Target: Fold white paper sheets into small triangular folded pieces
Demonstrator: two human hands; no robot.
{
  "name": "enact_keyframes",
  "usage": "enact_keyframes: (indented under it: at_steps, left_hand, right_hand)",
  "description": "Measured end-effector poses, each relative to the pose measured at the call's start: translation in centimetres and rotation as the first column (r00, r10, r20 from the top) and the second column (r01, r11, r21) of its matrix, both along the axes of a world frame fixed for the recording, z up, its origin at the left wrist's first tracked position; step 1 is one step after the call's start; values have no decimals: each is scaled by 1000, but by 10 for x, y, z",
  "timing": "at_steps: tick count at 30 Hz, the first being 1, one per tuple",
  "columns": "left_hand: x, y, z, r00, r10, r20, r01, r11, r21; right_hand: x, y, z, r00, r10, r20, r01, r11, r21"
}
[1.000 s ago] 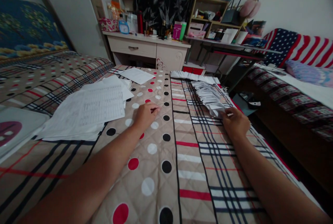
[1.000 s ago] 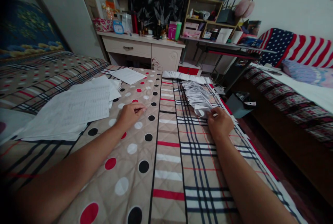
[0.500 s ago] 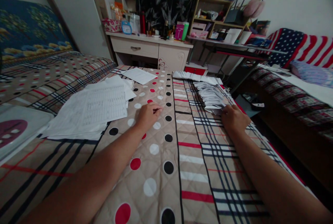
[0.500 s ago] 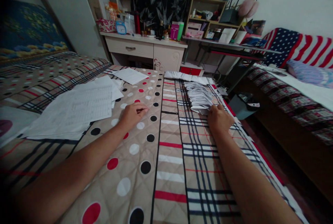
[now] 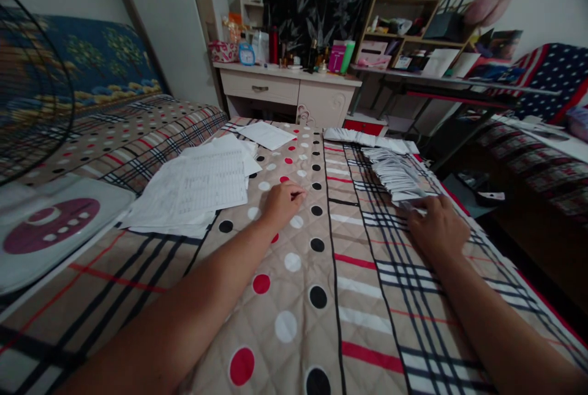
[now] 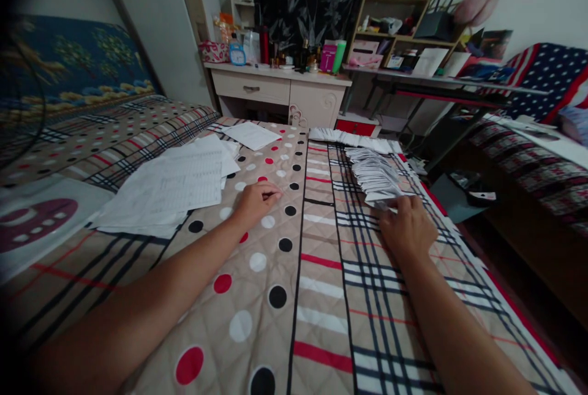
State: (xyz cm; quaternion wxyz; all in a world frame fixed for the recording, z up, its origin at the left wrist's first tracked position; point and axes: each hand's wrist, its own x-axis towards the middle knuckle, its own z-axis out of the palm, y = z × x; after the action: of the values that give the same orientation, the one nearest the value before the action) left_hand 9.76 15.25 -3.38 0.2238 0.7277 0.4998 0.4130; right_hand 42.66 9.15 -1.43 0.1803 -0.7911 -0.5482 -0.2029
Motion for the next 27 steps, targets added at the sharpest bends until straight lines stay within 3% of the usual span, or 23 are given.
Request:
enact_keyframes:
  at_steps: [4, 6, 8, 10, 12, 14, 16, 19, 23, 27]
  left_hand:
    - [0, 1, -2, 1000, 0, 15, 0, 1000, 7]
    - [0, 2, -3, 999, -1, 34, 1, 1000, -1]
    - [0, 2, -3, 999, -4, 46, 5, 1000, -17]
    - [2, 2, -2, 998, 4, 62, -1, 999, -48]
    - [3, -1, 0, 996, 33, 86, -27, 997, -76]
    - [2, -6, 3, 995, 57, 84, -52, 997, -58]
    - [-5, -17, 9, 999, 40, 6, -40, 998, 39]
    - [-32, -37, 22, 963, -3, -270, 54, 982, 182]
    - [-88, -56, 38, 812, 201, -548, -62, 963, 261]
    - [-139, -49, 37, 692, 234, -683, -202, 971, 129]
  right_hand:
    - [-1, 1, 0, 998, 30, 47, -25, 995, -92]
    - [-8, -1, 4, 1000, -8, 11, 8, 1000, -24]
    - [-26, -4, 11, 997, 32, -73, -26, 996, 84]
    - [-56, -9, 18, 962, 212, -174, -184, 969, 164]
    - [-92, -12, 23, 876, 421, -236, -387, 904, 180]
    - [-128, -14, 21, 790, 539, -292, -535, 839, 102]
    - [-153, -13, 15, 738, 607, -296, -627, 778, 32]
    - [-169, -12, 6, 685, 675, -274, -707, 707, -27]
    - [-164, -10, 2, 653, 666, -360, -714, 700, 0]
    - [-161, -10, 3, 649, 662, -375, -711, 703, 12]
